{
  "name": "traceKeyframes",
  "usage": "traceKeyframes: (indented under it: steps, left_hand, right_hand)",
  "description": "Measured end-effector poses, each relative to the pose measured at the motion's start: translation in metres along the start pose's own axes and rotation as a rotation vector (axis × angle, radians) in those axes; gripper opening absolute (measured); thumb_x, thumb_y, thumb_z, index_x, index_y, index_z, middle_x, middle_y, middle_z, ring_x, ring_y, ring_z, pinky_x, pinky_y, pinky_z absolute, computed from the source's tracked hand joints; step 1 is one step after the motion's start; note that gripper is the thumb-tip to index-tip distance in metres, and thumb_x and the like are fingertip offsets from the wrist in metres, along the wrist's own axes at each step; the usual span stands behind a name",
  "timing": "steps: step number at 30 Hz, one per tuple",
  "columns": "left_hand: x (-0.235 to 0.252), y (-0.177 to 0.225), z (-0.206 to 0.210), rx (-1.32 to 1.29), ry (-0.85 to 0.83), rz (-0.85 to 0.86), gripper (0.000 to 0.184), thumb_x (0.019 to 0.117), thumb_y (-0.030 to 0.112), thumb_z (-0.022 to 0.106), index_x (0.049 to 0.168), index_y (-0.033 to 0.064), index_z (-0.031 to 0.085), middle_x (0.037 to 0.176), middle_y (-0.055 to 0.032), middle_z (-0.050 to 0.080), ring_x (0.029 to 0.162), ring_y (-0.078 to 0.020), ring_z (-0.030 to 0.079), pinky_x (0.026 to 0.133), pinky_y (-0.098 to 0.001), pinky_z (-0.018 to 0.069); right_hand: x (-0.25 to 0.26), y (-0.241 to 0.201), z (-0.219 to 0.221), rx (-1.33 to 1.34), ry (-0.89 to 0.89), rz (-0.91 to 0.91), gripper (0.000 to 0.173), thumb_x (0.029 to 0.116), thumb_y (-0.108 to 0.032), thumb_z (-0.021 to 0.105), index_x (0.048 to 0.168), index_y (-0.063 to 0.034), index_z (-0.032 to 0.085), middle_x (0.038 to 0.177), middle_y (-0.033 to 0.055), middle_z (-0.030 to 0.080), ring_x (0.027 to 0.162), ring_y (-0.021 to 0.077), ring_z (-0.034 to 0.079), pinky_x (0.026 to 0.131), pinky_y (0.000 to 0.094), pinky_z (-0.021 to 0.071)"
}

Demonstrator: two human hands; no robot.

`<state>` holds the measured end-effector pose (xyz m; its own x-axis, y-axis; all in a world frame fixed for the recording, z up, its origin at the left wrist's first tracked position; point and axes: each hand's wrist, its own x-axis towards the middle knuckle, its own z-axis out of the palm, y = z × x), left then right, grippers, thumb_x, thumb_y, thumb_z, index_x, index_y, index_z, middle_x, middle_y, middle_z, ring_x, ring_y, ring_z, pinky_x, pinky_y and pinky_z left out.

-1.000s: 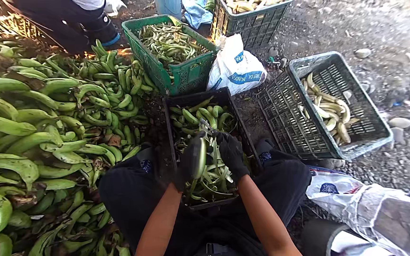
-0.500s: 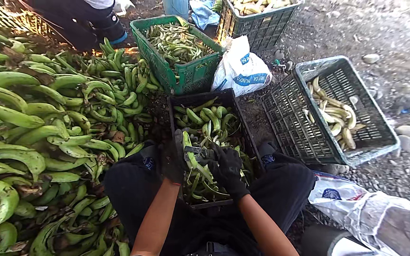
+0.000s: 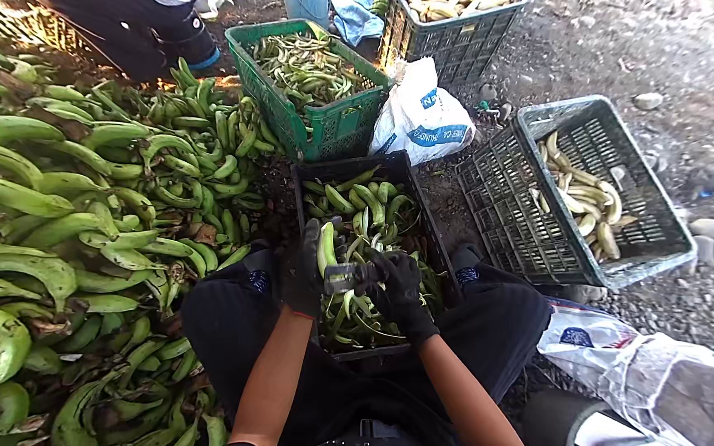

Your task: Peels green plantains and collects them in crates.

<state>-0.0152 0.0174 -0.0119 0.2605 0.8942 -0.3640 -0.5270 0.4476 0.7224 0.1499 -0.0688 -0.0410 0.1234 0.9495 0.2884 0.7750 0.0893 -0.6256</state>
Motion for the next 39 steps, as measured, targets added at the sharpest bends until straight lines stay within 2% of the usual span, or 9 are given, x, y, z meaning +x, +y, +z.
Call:
traceKeyframes:
  steps: [7, 10, 14, 17, 21, 26, 31, 36, 39]
  left_hand:
    - [-0.008, 0.0, 0.007, 0.759, 0.002, 0.298, 0.052, 0.1115, 0.031, 0.019, 0.142, 0.0071, 0.054, 0.128, -0.0121, 0.064, 0.107, -0.0154, 0.063, 0.094, -0.0355, 0.0521]
    - [-0.023, 0.003, 0.024, 0.983, 0.021, 0.324, 0.044, 0.1112, 0.022, 0.028, 0.13, -0.0039, 0.058, 0.112, -0.019, 0.063, 0.1, -0.0199, 0.061, 0.092, -0.0394, 0.0503]
    - [-0.006, -0.001, 0.005, 0.593, 0.058, 0.211, 0.058, 0.1107, 0.041, 0.018, 0.135, 0.0083, 0.059, 0.102, -0.008, 0.07, 0.085, -0.0132, 0.066, 0.078, -0.0333, 0.0574]
    - [0.002, -0.001, -0.003, 0.431, 0.077, 0.139, 0.059, 0.1096, 0.049, 0.017, 0.133, 0.0145, 0.059, 0.085, -0.0045, 0.067, 0.068, -0.013, 0.064, 0.063, -0.031, 0.0574]
    - [-0.011, 0.002, 0.011, 0.928, 0.069, 0.286, 0.055, 0.1123, 0.035, 0.02, 0.131, 0.002, 0.06, 0.109, -0.0156, 0.067, 0.097, -0.0195, 0.065, 0.09, -0.0413, 0.0527]
    - [-0.009, -0.001, 0.004, 0.907, 0.064, 0.343, 0.046, 0.111, 0.03, 0.028, 0.137, 0.0085, 0.06, 0.12, -0.0092, 0.067, 0.097, -0.0133, 0.065, 0.087, -0.0356, 0.0549]
    - [0.003, -0.004, -0.021, 1.386, 0.133, 0.204, 0.05, 0.1101, 0.037, 0.039, 0.147, 0.0045, 0.051, 0.142, -0.0221, 0.057, 0.134, -0.0353, 0.053, 0.113, -0.0553, 0.0385]
    - [0.033, -0.038, 0.009, 1.534, 0.15, -0.085, 0.051, 0.1125, 0.028, 0.03, 0.139, -0.0097, 0.052, 0.139, -0.0327, 0.054, 0.133, -0.042, 0.051, 0.113, -0.0552, 0.0373]
    - [0.058, -0.062, 0.108, 0.829, -0.026, -0.07, 0.048, 0.1128, 0.034, 0.026, 0.135, 0.0019, 0.053, 0.113, -0.0144, 0.064, 0.099, -0.0198, 0.062, 0.084, -0.0375, 0.0544]
  right_hand:
    - [0.032, -0.017, -0.009, 0.03, -0.309, 0.432, 0.056, 0.0977, -0.06, 0.049, 0.134, -0.0214, 0.067, 0.119, 0.0185, 0.069, 0.116, 0.0407, 0.061, 0.093, 0.065, 0.046]
    - [0.043, -0.011, 0.0, 0.117, -0.189, 0.423, 0.06, 0.1002, -0.065, 0.039, 0.111, -0.0152, 0.07, 0.094, 0.0135, 0.069, 0.093, 0.0339, 0.066, 0.08, 0.0609, 0.0483]
    - [0.032, 0.008, -0.005, 0.242, -0.203, 0.176, 0.069, 0.0949, -0.067, 0.045, 0.138, -0.0166, 0.065, 0.128, 0.0164, 0.067, 0.123, 0.0366, 0.058, 0.105, 0.0613, 0.0411]
    - [0.023, 0.025, -0.008, 0.167, -0.239, -0.071, 0.074, 0.0874, -0.073, 0.048, 0.134, -0.0196, 0.069, 0.124, 0.0211, 0.066, 0.119, 0.0447, 0.056, 0.096, 0.067, 0.0417]
    - [0.037, 0.017, -0.008, 0.102, -0.273, 0.247, 0.055, 0.0958, -0.056, 0.056, 0.137, -0.0214, 0.065, 0.126, 0.0215, 0.065, 0.121, 0.0447, 0.056, 0.099, 0.0683, 0.0416]
    - [0.041, 0.019, -0.008, 0.483, -0.009, 0.445, 0.056, 0.0978, -0.065, 0.049, 0.126, -0.0195, 0.065, 0.101, 0.008, 0.067, 0.088, 0.0234, 0.063, 0.073, 0.051, 0.0514]
    - [0.04, 0.056, -0.056, 0.412, 0.089, 0.412, 0.056, 0.0954, -0.057, 0.058, 0.135, -0.0177, 0.064, 0.124, 0.0096, 0.068, 0.115, 0.0214, 0.063, 0.098, 0.051, 0.0521]
    - [0.007, 0.089, -0.11, 1.09, 0.303, 0.345, 0.078, 0.0954, -0.076, 0.04, 0.138, -0.0125, 0.055, 0.108, 0.0022, 0.071, 0.09, 0.0159, 0.069, 0.075, 0.0412, 0.0612]
    - [-0.01, 0.091, -0.124, 1.29, 0.474, 0.165, 0.087, 0.0905, -0.084, 0.032, 0.13, -0.0126, 0.06, 0.087, 0.0061, 0.075, 0.076, 0.0239, 0.074, 0.071, 0.0487, 0.0641]
